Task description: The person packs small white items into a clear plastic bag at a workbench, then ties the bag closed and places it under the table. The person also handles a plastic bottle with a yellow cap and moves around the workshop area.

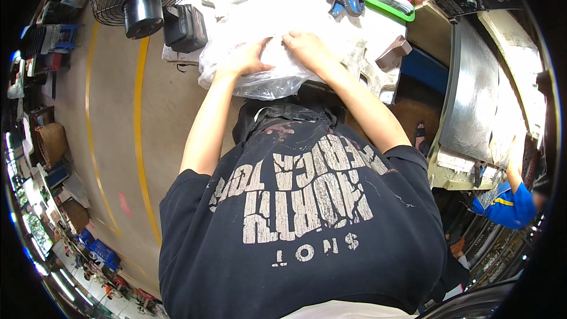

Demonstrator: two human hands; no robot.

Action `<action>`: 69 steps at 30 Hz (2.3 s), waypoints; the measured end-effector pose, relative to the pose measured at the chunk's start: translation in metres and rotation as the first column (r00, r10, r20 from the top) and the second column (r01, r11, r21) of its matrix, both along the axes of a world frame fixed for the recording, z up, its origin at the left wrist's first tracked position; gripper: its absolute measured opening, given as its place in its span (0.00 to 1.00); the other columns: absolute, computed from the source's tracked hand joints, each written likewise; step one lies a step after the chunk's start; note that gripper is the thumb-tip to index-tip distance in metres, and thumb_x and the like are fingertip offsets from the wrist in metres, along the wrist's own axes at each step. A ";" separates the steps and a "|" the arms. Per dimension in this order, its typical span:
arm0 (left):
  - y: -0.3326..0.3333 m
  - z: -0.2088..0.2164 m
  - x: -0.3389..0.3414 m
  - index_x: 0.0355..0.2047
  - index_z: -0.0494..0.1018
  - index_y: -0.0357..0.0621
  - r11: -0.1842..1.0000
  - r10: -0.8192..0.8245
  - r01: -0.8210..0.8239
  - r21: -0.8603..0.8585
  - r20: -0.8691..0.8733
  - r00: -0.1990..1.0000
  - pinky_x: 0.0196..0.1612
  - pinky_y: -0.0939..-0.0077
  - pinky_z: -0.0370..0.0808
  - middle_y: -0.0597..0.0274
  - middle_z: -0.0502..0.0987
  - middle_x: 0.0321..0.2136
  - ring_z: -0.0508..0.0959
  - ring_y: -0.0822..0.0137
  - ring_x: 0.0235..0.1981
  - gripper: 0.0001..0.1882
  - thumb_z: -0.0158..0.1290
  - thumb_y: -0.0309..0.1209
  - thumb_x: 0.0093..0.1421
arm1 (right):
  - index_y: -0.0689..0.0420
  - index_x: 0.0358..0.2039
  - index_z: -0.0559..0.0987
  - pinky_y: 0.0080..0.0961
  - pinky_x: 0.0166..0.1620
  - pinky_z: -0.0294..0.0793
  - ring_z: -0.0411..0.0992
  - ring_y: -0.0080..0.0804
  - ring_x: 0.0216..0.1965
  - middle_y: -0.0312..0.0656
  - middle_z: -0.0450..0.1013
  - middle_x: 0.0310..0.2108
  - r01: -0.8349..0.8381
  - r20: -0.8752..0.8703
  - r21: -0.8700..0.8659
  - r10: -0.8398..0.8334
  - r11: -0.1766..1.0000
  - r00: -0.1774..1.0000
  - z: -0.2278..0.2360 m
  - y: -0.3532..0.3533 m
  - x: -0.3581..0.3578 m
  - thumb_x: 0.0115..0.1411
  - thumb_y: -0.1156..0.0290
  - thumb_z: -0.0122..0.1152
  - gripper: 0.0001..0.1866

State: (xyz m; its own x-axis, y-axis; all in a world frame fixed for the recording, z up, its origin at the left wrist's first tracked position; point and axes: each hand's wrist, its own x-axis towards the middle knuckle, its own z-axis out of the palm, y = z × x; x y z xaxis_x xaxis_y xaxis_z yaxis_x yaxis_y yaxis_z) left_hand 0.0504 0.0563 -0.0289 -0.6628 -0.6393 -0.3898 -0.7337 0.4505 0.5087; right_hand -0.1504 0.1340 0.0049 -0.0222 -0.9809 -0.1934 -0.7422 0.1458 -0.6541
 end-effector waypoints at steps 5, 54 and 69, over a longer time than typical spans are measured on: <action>0.005 0.036 -0.010 0.74 0.56 0.48 0.997 -0.005 -0.008 0.083 0.158 0.987 0.71 0.60 0.64 0.44 0.67 0.68 0.67 0.50 0.69 0.55 0.71 0.48 0.51 | 0.59 0.45 0.82 0.39 0.48 0.78 0.80 0.49 0.44 0.50 0.79 0.36 -0.500 -0.442 -0.323 0.338 0.804 0.831 -0.014 0.016 0.003 0.68 0.68 0.54 0.12; 0.003 0.039 -0.009 0.75 0.53 0.45 0.991 0.024 -0.036 0.129 0.088 0.996 0.74 0.63 0.60 0.44 0.64 0.70 0.62 0.50 0.72 0.55 0.70 0.36 0.50 | 0.61 0.47 0.81 0.43 0.49 0.78 0.79 0.50 0.46 0.51 0.79 0.43 -0.357 -0.312 -0.283 0.266 0.890 0.912 -0.017 0.019 -0.014 0.70 0.63 0.51 0.17; 0.021 0.035 -0.008 0.69 0.67 0.56 0.984 0.164 -0.167 -0.066 -0.059 0.985 0.68 0.52 0.65 0.46 0.76 0.61 0.73 0.46 0.63 0.42 0.60 0.62 0.60 | 0.55 0.50 0.83 0.43 0.48 0.78 0.79 0.51 0.42 0.49 0.79 0.37 -0.242 -0.159 -0.373 0.195 0.896 0.968 -0.024 0.012 -0.012 0.60 0.77 0.60 0.17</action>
